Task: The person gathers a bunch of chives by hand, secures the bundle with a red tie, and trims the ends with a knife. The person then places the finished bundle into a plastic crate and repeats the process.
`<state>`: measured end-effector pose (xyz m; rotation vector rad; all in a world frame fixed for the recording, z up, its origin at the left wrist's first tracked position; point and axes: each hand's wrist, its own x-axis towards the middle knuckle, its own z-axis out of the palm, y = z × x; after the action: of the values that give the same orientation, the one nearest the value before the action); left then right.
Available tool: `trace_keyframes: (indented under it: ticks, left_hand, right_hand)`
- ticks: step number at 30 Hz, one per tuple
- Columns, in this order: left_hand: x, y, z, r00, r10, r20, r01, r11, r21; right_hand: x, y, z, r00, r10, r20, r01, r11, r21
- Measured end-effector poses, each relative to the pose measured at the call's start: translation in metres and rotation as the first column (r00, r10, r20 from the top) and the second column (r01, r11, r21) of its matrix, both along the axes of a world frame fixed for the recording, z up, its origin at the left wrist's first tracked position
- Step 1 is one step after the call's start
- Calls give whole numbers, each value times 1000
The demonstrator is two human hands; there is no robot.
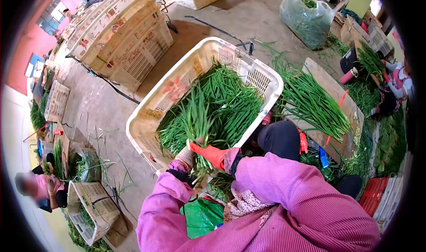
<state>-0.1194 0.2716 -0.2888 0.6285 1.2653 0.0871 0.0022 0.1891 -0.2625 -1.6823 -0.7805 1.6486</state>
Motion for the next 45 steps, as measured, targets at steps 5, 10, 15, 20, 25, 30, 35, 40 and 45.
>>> trace_keyframes:
  ticks: [5, 10, 15, 20, 25, 30, 35, 40, 45]
  left_hand:
    - [20, -11, 57, 910, 188, 368, -226, 972, 63]
    - [13, -1, 74, 794, -43, 607, 12, 998, 55]
    - [5, 31, 72, 934, 303, 188, -312, 950, 16]
    - [-32, 64, -76, 940, -14, -341, 166, 892, 420]
    - [-12, 10, -17, 990, -75, 123, 94, 982, -161]
    - [10, -13, 38, 921, 271, 280, -196, 943, -268]
    - [-6, -8, -2, 878, 228, 421, -127, 959, -253]
    - [-6, -23, 43, 915, 332, 229, -297, 939, -173]
    - [-27, -22, 30, 864, -355, 357, 194, 889, 415]
  right_hand:
    - [17, 0, -3, 901, -18, -434, -8, 998, -60]
    - [32, -1, 3, 824, -85, -561, 66, 996, -54]
    - [58, 5, 1, 615, -112, -780, 5, 990, -139]
    - [79, 9, -25, 681, -17, -732, -10, 999, -32]
    - [82, 4, 8, 531, -80, -843, 41, 997, -69]
    - [82, 2, -9, 567, 52, -822, -35, 999, 39]
    - [85, -4, 8, 618, -13, -786, -34, 998, -44]
    - [89, -2, 1, 550, -4, -835, -22, 1000, -20]
    - [74, -16, -9, 582, 287, -761, 7, 934, 357]
